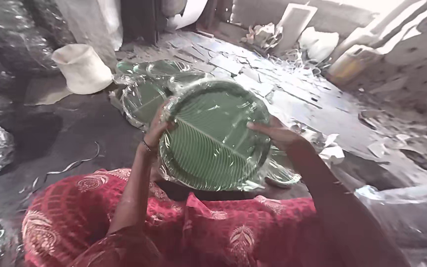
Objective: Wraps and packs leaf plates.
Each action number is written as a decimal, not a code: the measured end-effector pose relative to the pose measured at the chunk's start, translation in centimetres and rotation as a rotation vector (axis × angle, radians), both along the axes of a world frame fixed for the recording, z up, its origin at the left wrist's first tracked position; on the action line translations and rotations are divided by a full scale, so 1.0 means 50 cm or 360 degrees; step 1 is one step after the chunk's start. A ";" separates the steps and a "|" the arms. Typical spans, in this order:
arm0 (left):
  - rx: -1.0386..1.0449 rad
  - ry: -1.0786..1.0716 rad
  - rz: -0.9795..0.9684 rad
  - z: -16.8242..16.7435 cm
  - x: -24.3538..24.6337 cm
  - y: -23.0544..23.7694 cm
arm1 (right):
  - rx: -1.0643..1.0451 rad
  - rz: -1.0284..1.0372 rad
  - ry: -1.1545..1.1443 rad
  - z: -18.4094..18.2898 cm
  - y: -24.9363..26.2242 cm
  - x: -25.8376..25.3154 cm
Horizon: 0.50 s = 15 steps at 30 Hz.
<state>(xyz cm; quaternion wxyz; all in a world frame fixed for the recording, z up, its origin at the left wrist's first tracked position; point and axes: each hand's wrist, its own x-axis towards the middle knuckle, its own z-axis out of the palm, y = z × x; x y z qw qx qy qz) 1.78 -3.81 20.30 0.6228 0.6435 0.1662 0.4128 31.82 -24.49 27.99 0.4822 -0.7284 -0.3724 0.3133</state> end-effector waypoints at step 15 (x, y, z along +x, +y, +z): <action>0.0839 0.0207 -0.0086 0.038 0.008 0.004 | 0.0268 -0.0024 -0.0512 -0.023 -0.012 0.008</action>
